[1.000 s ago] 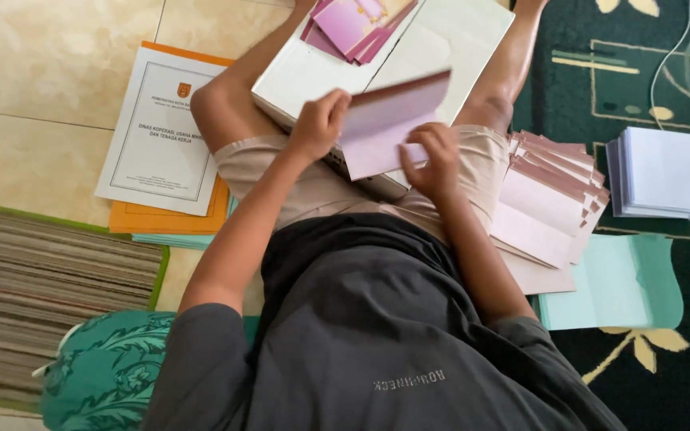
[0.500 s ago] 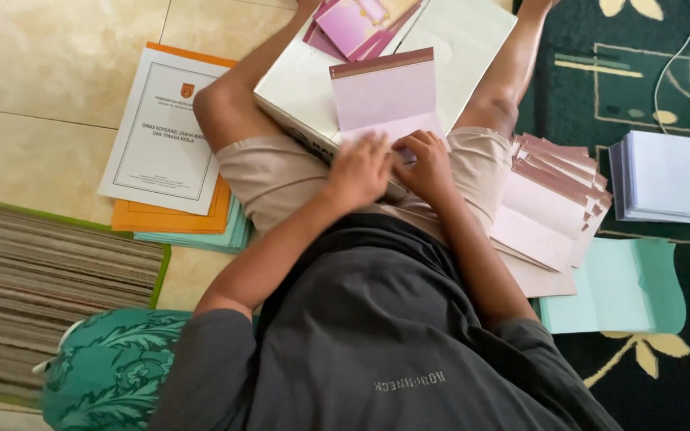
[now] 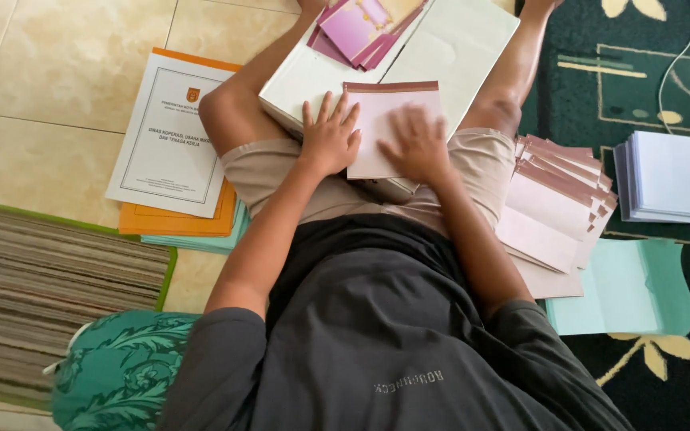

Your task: Folding paper invitations and placing them into a storage box for organization.

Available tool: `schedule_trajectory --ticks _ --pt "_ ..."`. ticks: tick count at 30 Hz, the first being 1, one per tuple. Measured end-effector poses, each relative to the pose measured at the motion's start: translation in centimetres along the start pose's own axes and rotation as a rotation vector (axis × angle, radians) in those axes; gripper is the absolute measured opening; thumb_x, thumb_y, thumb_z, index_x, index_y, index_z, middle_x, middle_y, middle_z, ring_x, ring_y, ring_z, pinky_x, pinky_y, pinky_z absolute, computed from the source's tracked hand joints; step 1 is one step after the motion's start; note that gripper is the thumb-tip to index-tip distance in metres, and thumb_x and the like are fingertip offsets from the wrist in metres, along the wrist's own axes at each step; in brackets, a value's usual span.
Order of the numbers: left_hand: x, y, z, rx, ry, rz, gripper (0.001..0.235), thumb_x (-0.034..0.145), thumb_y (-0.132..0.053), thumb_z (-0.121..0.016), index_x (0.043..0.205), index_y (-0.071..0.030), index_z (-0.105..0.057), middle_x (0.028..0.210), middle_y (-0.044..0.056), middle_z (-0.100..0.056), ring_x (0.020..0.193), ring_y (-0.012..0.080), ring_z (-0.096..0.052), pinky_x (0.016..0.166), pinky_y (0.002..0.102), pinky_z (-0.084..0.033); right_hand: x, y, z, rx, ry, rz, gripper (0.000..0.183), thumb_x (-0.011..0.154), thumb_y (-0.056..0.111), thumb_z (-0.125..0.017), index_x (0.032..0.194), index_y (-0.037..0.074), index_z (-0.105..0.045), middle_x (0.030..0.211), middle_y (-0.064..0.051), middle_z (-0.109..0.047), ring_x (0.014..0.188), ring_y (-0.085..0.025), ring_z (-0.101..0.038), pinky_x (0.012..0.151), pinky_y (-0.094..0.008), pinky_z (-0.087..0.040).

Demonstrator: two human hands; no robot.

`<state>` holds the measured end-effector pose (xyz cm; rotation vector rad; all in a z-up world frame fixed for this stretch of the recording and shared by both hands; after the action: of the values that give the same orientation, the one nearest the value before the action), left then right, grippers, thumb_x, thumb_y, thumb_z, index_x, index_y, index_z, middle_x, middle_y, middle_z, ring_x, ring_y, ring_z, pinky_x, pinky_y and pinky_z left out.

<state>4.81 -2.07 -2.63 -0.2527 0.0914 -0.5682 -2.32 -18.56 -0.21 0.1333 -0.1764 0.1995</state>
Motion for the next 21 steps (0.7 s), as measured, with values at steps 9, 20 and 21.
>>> schedule_trajectory --ticks 9,20,21 --pt "0.0 -0.9 1.6 -0.101 -0.017 0.029 0.065 0.092 -0.060 -0.050 0.151 -0.031 -0.051 0.166 0.012 -0.032 0.154 0.0418 -0.019 0.115 0.076 -0.007 -7.6 -9.0 -0.5 0.593 -0.138 -0.620 0.066 0.069 0.049 -0.097 0.129 0.039 -0.071 0.119 -0.010 -0.064 0.118 -0.030 -0.063 0.105 -0.040 -0.050" --pt "13.0 3.3 1.8 0.151 -0.406 -0.039 0.053 0.097 -0.032 -0.071 0.144 -0.013 -0.056 0.151 0.013 -0.049 0.140 0.0291 -0.042 0.098 0.046 -0.047 -25.9 -24.3 3.0 0.330 -0.344 -1.037 0.060 0.076 0.011 -0.093 0.129 -0.002 -0.068 0.121 -0.021 -0.069 0.104 -0.036 -0.067 0.093 -0.045 -0.056" --pt "13.3 3.6 1.5 0.158 -0.462 -0.072 0.050 0.096 -0.038 -0.072 0.135 -0.008 -0.065 0.141 0.015 -0.061 0.134 0.0282 -0.050 0.090 0.044 -0.048 -29.0 -26.3 1.3 0.275 -0.270 -1.191 0.059 0.072 0.010 -0.094 0.126 0.000 -0.070 0.121 -0.018 -0.069 0.105 -0.035 -0.066 0.095 -0.044 -0.053"
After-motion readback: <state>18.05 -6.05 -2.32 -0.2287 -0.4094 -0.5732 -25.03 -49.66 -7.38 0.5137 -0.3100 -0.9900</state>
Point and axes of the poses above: each hand's wrist, its own x-axis towards the middle knuckle, its own z-axis out of the back of the hand, y = z × x, the point moved 7 cm from there along x, towards the middle knuckle
